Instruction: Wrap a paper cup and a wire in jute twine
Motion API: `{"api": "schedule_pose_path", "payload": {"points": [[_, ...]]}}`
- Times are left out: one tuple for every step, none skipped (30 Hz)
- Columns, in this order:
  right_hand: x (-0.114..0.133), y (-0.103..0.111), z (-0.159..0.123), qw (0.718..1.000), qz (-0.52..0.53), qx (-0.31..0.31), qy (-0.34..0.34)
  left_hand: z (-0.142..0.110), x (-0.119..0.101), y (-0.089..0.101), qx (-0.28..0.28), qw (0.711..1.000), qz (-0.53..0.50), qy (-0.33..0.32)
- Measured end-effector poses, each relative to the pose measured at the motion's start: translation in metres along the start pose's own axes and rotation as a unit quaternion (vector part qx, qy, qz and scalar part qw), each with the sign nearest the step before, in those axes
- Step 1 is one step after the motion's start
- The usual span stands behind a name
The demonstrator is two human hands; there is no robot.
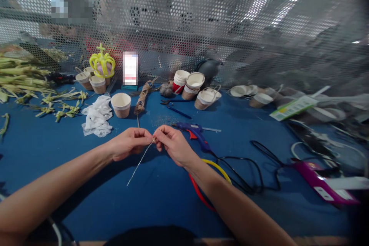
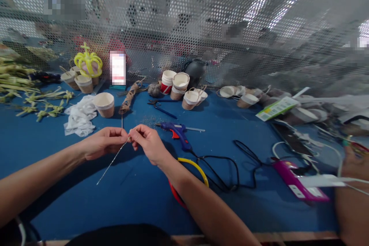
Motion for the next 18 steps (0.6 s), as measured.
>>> {"api": "schedule_pose_path", "payload": {"points": [[-0.001, 0.001, 0.000, 1.000, 0.006, -0.004, -0.006, 0.000, -0.003, 0.002, -0.012, 0.999, 0.040, -0.010], [-0.003, 0.002, 0.000, 1.000, 0.011, -0.008, -0.011, -0.001, -0.007, 0.005, -0.026, 0.996, 0.087, -0.023], [-0.004, 0.003, -0.001, 1.000, 0.015, -0.012, -0.015, -0.001, -0.011, 0.007, -0.043, 0.989, 0.134, -0.039], [-0.005, 0.003, -0.001, 1.000, 0.018, -0.016, -0.019, -0.002, -0.015, 0.008, -0.059, 0.981, 0.177, -0.056], [-0.006, 0.004, -0.001, 0.999, 0.020, -0.020, -0.022, -0.003, -0.018, 0.009, -0.074, 0.972, 0.213, -0.070], [-0.007, 0.004, -0.001, 0.999, 0.021, -0.024, -0.024, -0.004, -0.021, 0.009, -0.088, 0.963, 0.242, -0.084], [-0.007, 0.005, 0.000, 0.999, 0.021, -0.028, -0.027, -0.005, -0.023, 0.010, -0.100, 0.954, 0.265, -0.097], [-0.008, 0.005, 0.000, 0.999, 0.019, -0.031, -0.027, -0.006, -0.025, 0.010, -0.110, 0.946, 0.284, -0.107], [-0.008, 0.005, 0.000, 0.999, 0.015, -0.035, -0.028, -0.007, -0.026, 0.010, -0.119, 0.940, 0.298, -0.113], [-0.007, 0.006, 0.000, 0.999, 0.007, -0.040, -0.026, -0.007, -0.027, 0.010, -0.124, 0.937, 0.306, -0.115], [-0.006, 0.006, 0.000, 0.999, -0.004, -0.046, -0.024, -0.007, -0.026, 0.009, -0.125, 0.936, 0.308, -0.112], [-0.005, 0.007, -0.001, 0.998, -0.019, -0.051, -0.020, -0.007, -0.026, 0.009, -0.123, 0.938, 0.305, -0.106], [-0.004, 0.007, -0.001, 0.998, -0.036, -0.055, -0.016, -0.007, -0.025, 0.009, -0.119, 0.942, 0.298, -0.098], [-0.002, 0.007, -0.002, 0.997, -0.054, -0.059, -0.012, -0.006, -0.024, 0.008, -0.114, 0.945, 0.291, -0.090], [-0.001, 0.007, -0.002, 0.996, -0.069, -0.061, -0.009, -0.006, -0.023, 0.008, -0.110, 0.949, 0.285, -0.084], [0.000, 0.007, -0.002, 0.995, -0.083, -0.061, -0.006, -0.006, -0.023, 0.007, -0.106, 0.951, 0.279, -0.080], [0.000, 0.007, -0.003, 0.994, -0.094, -0.060, -0.005, -0.006, -0.024, 0.007, -0.105, 0.952, 0.276, -0.077], [0.001, 0.007, -0.003, 0.993, -0.104, -0.059, -0.004, -0.006, -0.024, 0.007, -0.104, 0.953, 0.273, -0.075]]}}
Point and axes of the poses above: each hand's wrist, its own z-axis towards the middle knuckle, its own y-axis out of the back of the hand, x = y × z, the point moved 9 cm from there along z, towards the middle knuckle, and after that the axes turned 9 degrees about x, right-handed, at the moved point
